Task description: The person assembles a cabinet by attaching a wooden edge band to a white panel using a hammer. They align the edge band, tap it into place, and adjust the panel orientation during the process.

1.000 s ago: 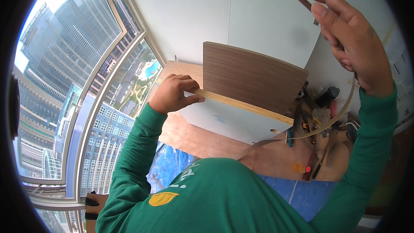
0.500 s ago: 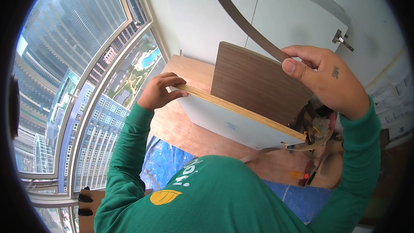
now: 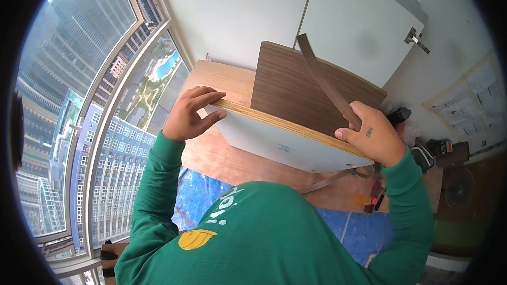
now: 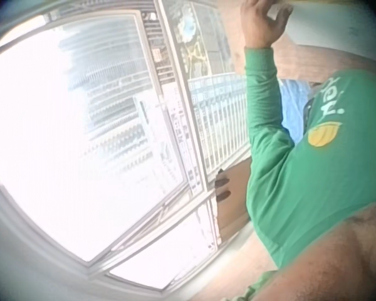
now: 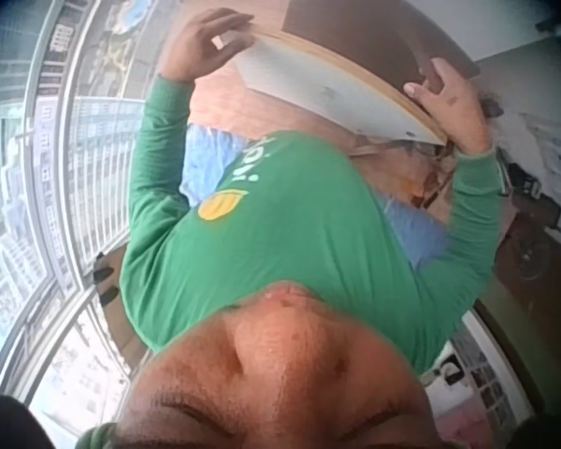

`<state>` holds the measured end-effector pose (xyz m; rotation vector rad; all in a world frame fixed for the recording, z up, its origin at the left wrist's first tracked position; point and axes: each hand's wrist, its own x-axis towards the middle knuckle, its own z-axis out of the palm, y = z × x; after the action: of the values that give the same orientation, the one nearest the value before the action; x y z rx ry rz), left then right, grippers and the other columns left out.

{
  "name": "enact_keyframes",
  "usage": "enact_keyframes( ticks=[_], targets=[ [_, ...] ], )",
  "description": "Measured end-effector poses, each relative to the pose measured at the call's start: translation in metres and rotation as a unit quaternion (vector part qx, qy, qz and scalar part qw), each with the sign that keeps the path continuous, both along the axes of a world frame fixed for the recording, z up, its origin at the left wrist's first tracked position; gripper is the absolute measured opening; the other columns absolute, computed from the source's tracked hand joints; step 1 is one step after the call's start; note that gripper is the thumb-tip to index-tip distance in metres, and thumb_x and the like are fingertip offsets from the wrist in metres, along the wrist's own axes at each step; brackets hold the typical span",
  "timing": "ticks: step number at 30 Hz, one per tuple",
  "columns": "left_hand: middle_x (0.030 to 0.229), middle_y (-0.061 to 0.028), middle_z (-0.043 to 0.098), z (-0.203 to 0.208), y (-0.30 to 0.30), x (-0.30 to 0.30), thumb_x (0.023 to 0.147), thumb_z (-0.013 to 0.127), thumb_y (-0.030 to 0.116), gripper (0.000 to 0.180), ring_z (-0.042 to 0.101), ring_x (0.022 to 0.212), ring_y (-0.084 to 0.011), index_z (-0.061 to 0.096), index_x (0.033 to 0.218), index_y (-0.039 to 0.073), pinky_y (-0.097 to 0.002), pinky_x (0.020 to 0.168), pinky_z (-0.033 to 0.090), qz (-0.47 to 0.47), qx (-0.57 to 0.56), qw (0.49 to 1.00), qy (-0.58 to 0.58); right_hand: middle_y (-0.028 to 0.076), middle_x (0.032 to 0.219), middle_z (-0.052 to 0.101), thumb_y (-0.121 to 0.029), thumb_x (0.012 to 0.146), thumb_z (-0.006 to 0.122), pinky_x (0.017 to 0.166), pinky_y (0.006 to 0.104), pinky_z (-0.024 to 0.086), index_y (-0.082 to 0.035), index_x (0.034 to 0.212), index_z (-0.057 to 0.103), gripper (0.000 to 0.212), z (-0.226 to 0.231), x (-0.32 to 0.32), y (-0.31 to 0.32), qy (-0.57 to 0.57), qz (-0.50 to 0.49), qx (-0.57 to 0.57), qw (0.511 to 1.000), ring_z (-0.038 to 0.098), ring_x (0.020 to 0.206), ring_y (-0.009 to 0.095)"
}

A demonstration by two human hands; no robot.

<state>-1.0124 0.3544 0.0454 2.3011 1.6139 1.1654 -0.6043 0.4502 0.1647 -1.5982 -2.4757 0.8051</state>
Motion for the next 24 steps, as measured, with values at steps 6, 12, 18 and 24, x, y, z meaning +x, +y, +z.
enact_keyframes(
  ticks=[6, 12, 18, 24],
  targets=[
    [0.101, -0.0063, 0.074, -0.004, 0.002, 0.004, 0.082, 0.091, 0.03, 0.039, 0.068, 0.099, -0.0283, 0.079, 0.112, 0.008, -0.0409, 0.092, 0.052, 0.026, 0.035, 0.999, 0.023, 0.007, 0.089, 0.064, -0.023, 0.072, 0.099, 0.074, 0.0346, 0.052, 0.001, 0.104, 0.062, 0.054, -0.025, 0.05, -0.009, 0.089, -0.099, -0.05, 0.99, 0.06, 0.082, 0.015],
    [0.104, -0.0099, 0.076, -0.001, 0.001, 0.011, 0.08, 0.093, 0.022, 0.039, 0.07, 0.1, -0.0274, 0.08, 0.113, 0.005, -0.0382, 0.09, 0.054, 0.029, 0.04, 0.997, 0.051, 0.007, 0.091, 0.065, -0.017, 0.066, 0.099, 0.08, 0.0339, 0.052, 0.0, 0.103, 0.062, 0.056, -0.05, 0.089, -0.019, 0.096, -0.055, -0.019, 0.994, 0.06, 0.086, 0.015],
    [0.109, -0.0131, 0.077, 0.007, 0.0, 0.007, 0.092, 0.084, 0.014, 0.032, 0.071, 0.108, -0.0299, 0.078, 0.121, 0.002, -0.0419, 0.096, 0.057, -0.006, -0.06, 0.998, -0.017, 0.008, 0.09, 0.064, -0.016, 0.068, 0.097, 0.08, 0.0341, 0.051, 0.0, 0.101, 0.061, 0.051, -0.064, 0.112, -0.017, 0.104, -0.054, 0.001, 0.993, 0.058, 0.085, 0.015],
    [0.115, -0.0159, 0.077, 0.012, -0.001, -0.003, 0.098, 0.075, 0.009, 0.028, 0.071, 0.108, -0.0336, 0.076, 0.126, 0.003, -0.0432, 0.094, 0.058, -0.028, -0.082, 0.996, 0.009, 0.005, 0.083, 0.061, -0.015, 0.072, 0.095, 0.073, 0.0323, 0.05, -0.001, 0.098, 0.06, 0.046, -0.074, 0.116, -0.02, 0.122, -0.089, -0.019, 0.988, 0.056, 0.079, 0.013]
  ],
)
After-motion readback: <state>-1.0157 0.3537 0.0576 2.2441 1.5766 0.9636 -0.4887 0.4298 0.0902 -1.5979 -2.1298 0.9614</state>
